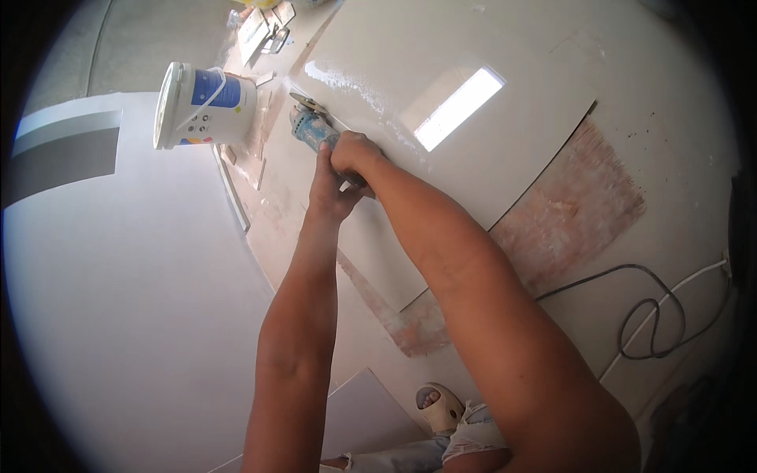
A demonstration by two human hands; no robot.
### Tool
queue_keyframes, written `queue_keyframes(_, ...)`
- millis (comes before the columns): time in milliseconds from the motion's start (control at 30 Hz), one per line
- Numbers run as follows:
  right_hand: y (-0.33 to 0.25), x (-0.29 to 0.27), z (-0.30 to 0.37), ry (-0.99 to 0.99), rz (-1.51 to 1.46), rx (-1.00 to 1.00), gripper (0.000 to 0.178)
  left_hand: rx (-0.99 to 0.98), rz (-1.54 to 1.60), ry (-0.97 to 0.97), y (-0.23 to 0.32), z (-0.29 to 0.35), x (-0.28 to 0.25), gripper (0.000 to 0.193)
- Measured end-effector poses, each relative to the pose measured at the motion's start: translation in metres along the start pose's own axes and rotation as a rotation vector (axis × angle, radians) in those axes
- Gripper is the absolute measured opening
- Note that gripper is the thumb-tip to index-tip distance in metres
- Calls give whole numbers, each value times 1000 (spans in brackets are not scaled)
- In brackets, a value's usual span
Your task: The person uses an angle grinder to cut a large white tile on the floor. They reposition the tile and continue cutting along a marked line.
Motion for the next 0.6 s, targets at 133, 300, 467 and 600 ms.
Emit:
queue_keyframes(133,1,-4,9,-33,-8,25,54,-23,2,71,-3,-1,-4,85)
queue_keyframes(300,3,-4,14,-17,11,23,53,-36,13,153,-7,1,-4,89)
queue_keyframes(467,7,-3,12,-26,-14,29,52,-19,-10,140,-9,4,-2,89)
queue_keyframes(600,8,-5,13,-27,-9,2,51,-17,-24,112,-9,4,-2,87)
Point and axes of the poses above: each hand's wrist, its own z-axis away from the middle knuckle, its own x-axis out of the palm, y = z × x, the point moved 2 cm from there along -z, towards the middle knuckle, and after that the axes turned 14 degrees about x, right-handed, at the moved point
